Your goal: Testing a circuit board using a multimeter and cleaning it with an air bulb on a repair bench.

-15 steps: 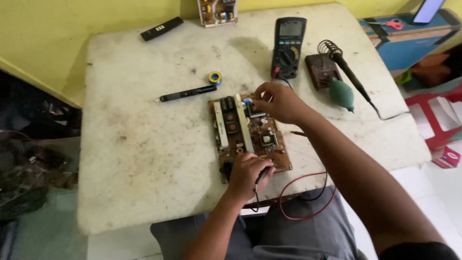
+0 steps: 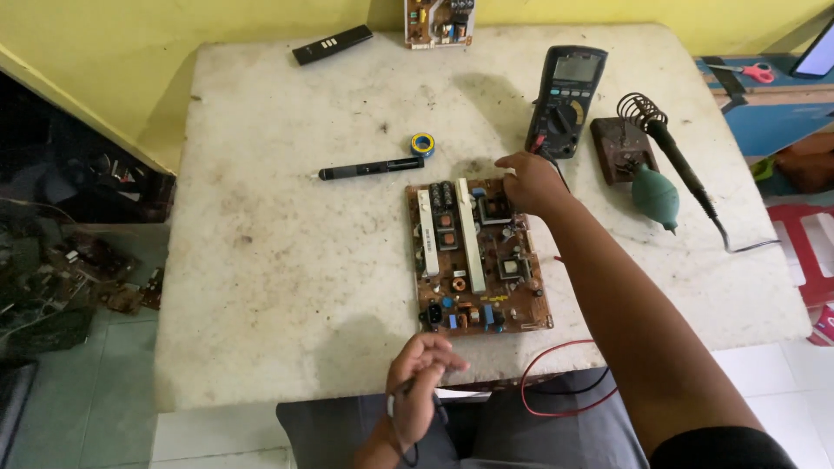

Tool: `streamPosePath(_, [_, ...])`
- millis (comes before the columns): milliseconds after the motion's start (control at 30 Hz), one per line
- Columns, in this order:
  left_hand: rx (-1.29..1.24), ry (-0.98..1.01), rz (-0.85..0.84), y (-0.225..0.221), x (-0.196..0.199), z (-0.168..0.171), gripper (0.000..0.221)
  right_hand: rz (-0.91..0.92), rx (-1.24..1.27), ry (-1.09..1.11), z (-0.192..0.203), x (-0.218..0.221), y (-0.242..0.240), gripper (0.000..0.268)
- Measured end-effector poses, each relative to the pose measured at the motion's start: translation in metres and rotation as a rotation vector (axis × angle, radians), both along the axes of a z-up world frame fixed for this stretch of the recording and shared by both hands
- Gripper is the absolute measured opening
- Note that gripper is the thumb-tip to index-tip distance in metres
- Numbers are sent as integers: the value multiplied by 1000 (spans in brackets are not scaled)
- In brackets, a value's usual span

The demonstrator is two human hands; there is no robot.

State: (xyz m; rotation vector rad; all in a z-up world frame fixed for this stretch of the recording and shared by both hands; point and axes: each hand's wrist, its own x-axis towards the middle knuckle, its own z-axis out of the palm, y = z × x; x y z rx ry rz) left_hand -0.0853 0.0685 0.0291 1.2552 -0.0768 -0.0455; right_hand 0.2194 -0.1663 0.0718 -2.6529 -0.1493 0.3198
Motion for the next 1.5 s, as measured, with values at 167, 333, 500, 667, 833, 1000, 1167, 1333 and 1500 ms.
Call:
streamPosePath(167, [-685, 872, 27, -5, -19, -30, 61, 26, -90, 70, 7, -3, 16, 39])
streamPosePath(333, [-918, 856, 188, -29, -6, -25, 55, 0, -138, 70, 0, 3, 12, 32])
streamPosePath(500, [-654, 807, 315, -40, 0, -19, 48, 36, -290, 165, 6, 7, 13, 77])
streamPosePath(667, [-283, 580, 329, -14, 19, -32, 37, 36, -340, 231, 19, 2, 22, 61])
streamPosePath(833, [-156, 529, 322, 12, 40, -26, 21, 159, -508, 217, 18, -3, 27, 55])
streamPosePath(1000, [236, 558, 381, 39, 59, -17, 21, 38, -436, 216, 18, -26, 26, 43])
streamPosePath(1167, [269, 504, 413, 80, 84, -29, 14, -33, -397, 212, 74, -96, 50, 55])
streamPosePath(1333, [343, 470, 351, 101, 104, -28, 11, -122, -304, 200, 54, -121, 37, 61])
streamPosePath(1500, [558, 416, 296, 111, 148, -39, 10, -178, -264, 183, 49, -154, 23, 61])
